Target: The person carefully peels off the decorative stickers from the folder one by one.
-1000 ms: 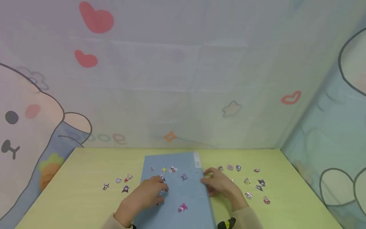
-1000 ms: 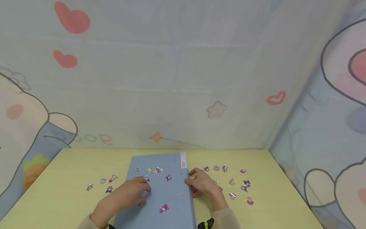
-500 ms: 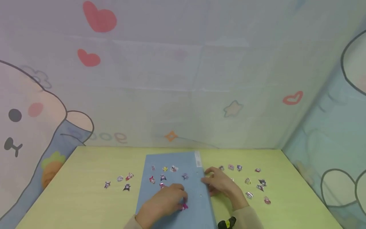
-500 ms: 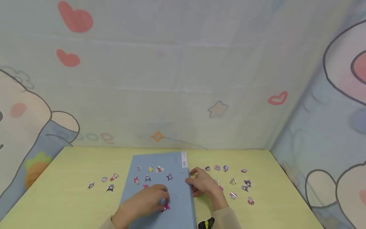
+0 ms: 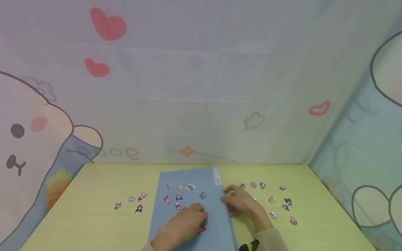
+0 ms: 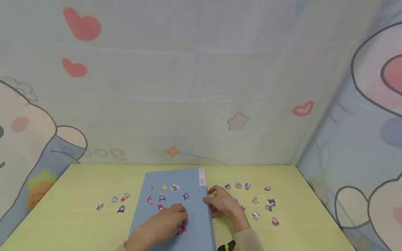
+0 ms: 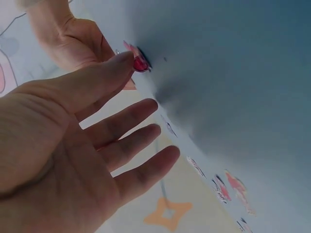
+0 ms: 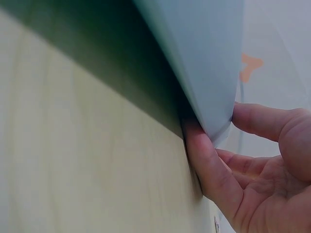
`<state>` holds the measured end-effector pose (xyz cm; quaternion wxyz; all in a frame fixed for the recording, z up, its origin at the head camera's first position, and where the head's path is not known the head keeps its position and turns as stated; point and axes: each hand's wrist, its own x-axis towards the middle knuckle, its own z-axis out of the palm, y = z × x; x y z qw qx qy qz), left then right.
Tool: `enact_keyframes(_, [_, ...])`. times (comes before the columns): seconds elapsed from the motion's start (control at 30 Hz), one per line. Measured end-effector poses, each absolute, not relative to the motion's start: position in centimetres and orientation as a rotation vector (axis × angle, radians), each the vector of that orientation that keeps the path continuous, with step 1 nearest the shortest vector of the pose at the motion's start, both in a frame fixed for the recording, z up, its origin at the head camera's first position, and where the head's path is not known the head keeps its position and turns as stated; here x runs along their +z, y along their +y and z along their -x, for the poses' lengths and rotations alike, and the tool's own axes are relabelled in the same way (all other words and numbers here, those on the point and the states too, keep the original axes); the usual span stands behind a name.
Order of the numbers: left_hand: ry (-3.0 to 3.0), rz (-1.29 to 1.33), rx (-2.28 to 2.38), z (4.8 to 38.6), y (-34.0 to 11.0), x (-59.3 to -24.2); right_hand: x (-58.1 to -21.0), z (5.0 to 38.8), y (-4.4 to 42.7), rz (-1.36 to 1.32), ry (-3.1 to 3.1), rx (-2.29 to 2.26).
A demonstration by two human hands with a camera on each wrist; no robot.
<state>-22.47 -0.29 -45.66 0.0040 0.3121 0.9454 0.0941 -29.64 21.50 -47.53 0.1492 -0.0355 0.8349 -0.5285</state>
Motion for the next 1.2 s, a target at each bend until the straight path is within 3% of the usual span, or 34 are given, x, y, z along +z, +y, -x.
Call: enact_keyframes(1.2, [2.970, -1.078, 0.291, 22.7, -1.1, -44.9, -47.9, 30.0, 21.6, 0.106, 2.401, -1.498])
